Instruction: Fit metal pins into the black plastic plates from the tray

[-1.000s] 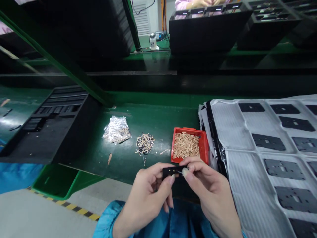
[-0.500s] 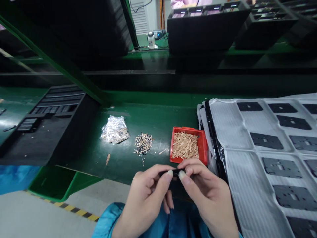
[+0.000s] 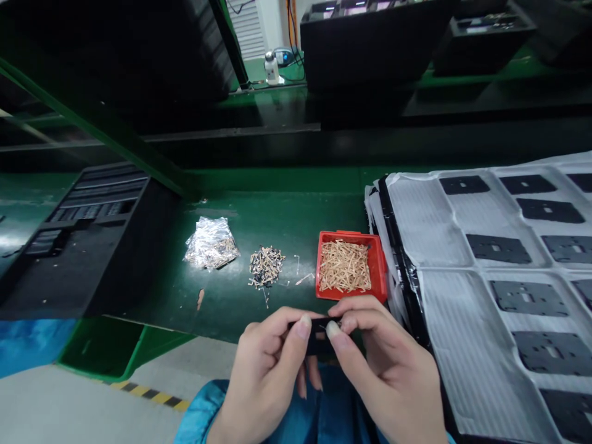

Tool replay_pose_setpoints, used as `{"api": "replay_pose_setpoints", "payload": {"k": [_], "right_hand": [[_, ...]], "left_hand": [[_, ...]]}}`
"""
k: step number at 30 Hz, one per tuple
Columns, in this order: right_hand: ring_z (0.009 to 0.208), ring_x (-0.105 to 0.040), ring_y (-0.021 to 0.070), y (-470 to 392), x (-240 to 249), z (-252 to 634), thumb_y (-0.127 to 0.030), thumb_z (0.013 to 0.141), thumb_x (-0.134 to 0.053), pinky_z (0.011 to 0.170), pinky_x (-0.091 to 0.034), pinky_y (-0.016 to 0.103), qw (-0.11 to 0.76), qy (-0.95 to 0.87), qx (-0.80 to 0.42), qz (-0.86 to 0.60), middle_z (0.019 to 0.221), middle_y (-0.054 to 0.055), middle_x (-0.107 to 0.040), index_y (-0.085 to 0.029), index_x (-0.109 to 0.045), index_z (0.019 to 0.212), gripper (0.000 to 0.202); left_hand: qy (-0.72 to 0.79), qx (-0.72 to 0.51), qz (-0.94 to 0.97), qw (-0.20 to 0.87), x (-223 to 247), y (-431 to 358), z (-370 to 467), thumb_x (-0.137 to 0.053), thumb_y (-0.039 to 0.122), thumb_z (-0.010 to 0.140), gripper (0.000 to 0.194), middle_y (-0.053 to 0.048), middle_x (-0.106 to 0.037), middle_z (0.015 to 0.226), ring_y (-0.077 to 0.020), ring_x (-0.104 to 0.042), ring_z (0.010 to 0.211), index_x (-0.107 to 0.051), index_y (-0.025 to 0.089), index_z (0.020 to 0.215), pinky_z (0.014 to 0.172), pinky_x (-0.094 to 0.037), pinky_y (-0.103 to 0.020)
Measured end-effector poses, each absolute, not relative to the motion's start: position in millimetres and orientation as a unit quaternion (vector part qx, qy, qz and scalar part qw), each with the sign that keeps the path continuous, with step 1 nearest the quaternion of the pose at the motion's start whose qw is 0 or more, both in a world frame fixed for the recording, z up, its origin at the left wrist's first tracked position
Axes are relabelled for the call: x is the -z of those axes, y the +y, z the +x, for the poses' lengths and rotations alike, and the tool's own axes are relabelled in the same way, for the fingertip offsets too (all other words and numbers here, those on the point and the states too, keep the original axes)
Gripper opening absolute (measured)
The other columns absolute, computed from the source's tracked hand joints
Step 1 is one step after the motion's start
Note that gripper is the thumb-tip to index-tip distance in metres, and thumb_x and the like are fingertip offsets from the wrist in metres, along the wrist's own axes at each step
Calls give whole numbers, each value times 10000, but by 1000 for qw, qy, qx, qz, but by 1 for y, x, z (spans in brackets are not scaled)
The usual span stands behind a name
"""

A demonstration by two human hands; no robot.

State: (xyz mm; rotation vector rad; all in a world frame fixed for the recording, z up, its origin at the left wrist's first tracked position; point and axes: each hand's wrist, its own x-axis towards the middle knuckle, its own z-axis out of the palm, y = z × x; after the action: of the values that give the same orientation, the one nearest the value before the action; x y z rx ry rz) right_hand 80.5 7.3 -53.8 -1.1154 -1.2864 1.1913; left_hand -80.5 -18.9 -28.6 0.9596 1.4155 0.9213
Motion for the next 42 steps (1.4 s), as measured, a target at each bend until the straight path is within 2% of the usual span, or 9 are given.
{"api": "replay_pose_setpoints", "payload": {"k": [6,10,14,19,27,32,38,40,42], "right_hand": [[998,-765,178,-4,63,81,-179,919,-745,851,-653,252,530,-513,-499,-456,1063,50,-741,-288,-741,982,126],[873,-777,153,-11,68,80,-219,962,-730,791,-668,269,565,-402,-540,-477,1104,38,-761,-333,-674,1136,215],[835,-762,170,-8,67,86,-283,945,-756,759,-657,256,526,-449,-549,-471,992,54,-756,-274,-760,941,10],[815,-759,178,-5,67,95,-332,916,-790,709,-652,239,523,-434,-578,-451,926,66,-747,-250,-787,816,129],[740,-720,141,-8,67,101,-301,930,-772,646,-619,193,530,-441,-575,-441,864,34,-708,-247,-764,786,154],[723,-713,153,-8,63,98,-284,922,-775,633,-621,215,534,-463,-545,-451,835,42,-715,-249,-764,774,153],[729,-739,164,-12,59,98,-162,922,-742,635,-621,222,522,-588,-451,-422,844,47,-744,-252,-776,856,117],[735,-743,153,-14,61,99,-153,940,-721,640,-617,214,509,-612,-441,-414,864,36,-744,-257,-767,878,129],[769,-748,145,-15,64,101,-155,954,-709,680,-622,215,498,-634,-410,-426,909,26,-747,-267,-755,912,128]], "left_hand": [[584,-428,327,607,39,-18,-79,-686,544,997,422,-27,-702,499,-102,-591,353,-762,137,914,366,-456,-143],[595,-440,292,606,30,-16,-75,-722,545,969,436,-43,-721,505,-112,-611,366,-748,128,845,376,-470,-154],[600,-450,258,609,22,-15,-74,-766,491,949,392,-51,-734,511,-123,-649,388,-778,118,830,381,-480,-148],[488,-467,220,704,29,-12,-77,-810,484,915,416,-96,-747,512,-125,-634,335,-779,100,758,325,-453,-126],[420,-470,232,741,31,-13,-78,-680,527,1016,467,-118,-803,623,-129,-711,437,-834,87,985,416,-556,-137],[532,-441,291,662,29,-21,-74,-725,553,971,437,-53,-743,531,-112,-650,389,-784,120,955,406,-518,-147],[652,-408,305,562,20,-18,-62,-920,401,779,398,70,-576,440,-65,-527,334,-585,191,739,352,-395,-119],[630,-414,314,576,23,-15,-62,-939,442,751,467,92,-533,428,-48,-477,310,-540,202,722,320,-322,-102],[606,-420,331,589,28,-14,-63,-855,566,828,495,106,-483,387,-40,-404,270,-522,212,741,296,-251,-101]]}}
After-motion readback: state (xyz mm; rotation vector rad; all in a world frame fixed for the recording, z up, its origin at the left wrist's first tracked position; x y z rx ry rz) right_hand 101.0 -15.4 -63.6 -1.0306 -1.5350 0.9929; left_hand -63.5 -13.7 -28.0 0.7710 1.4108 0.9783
